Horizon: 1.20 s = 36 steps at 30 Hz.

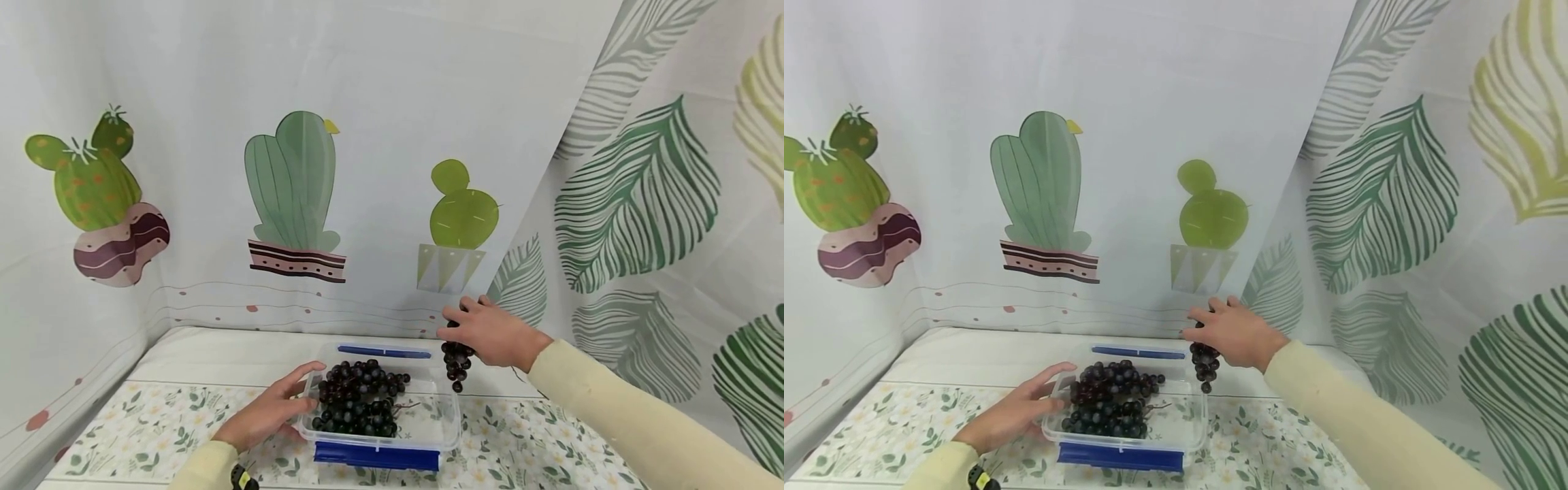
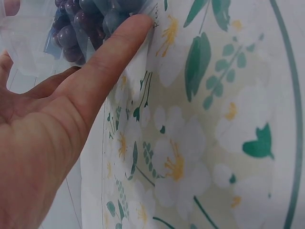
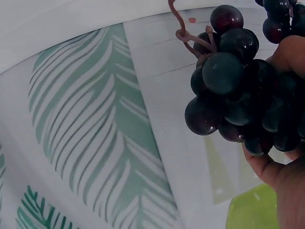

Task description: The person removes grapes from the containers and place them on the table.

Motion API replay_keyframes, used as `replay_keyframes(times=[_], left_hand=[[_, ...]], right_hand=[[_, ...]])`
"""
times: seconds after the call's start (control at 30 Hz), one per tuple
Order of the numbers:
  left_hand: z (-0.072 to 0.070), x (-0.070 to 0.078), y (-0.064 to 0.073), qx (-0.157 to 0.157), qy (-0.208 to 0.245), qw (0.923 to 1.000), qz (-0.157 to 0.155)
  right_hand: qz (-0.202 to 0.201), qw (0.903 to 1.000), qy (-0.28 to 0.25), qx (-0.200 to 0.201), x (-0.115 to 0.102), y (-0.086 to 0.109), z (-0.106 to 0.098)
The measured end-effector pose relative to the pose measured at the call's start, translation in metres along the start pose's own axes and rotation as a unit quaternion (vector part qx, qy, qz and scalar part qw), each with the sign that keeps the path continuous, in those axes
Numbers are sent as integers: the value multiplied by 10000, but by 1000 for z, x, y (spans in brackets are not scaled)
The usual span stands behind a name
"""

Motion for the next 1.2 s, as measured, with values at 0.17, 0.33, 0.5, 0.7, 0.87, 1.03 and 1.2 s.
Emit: replay_keyframes(times=[0.17, 0.33, 0.5, 0.7, 0.87, 1.03, 1.2], left_hand=[[0, 1, 0, 7, -6, 10000, -5], [-1, 0, 0, 33, 2, 10000, -27], [-1, 0, 0, 42, 14, 10000, -42], [0, 0, 0, 58, -21, 10000, -49], [0, 1, 0, 60, -53, 10000, -31], [0, 0, 0, 58, -28, 10000, -36], [-1, -1, 0, 71, 4, 10000, -44]], right_hand=[[63, 9998, 66, 173, 8, 2, -3], [86, 9994, 85, 317, 12, 2, -3], [151, 9995, 143, 238, 12, 4, 5], [302, 9995, 83, 50, 11, 5, 20], [482, 9988, -17, -78, 8, 5, 33], [607, 9979, -72, -190, 5, 7, 49], [731, 9971, -63, -184, 4, 9, 61]])
Point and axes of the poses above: each hand's wrist, its own y-axis away from the middle knuckle, its own z-axis out of the palm, x = y × z, the point moved 9 cm from there along -y, towards the middle knuckle, and after that the axes turned 9 degrees about z, right-handed, at the moved point
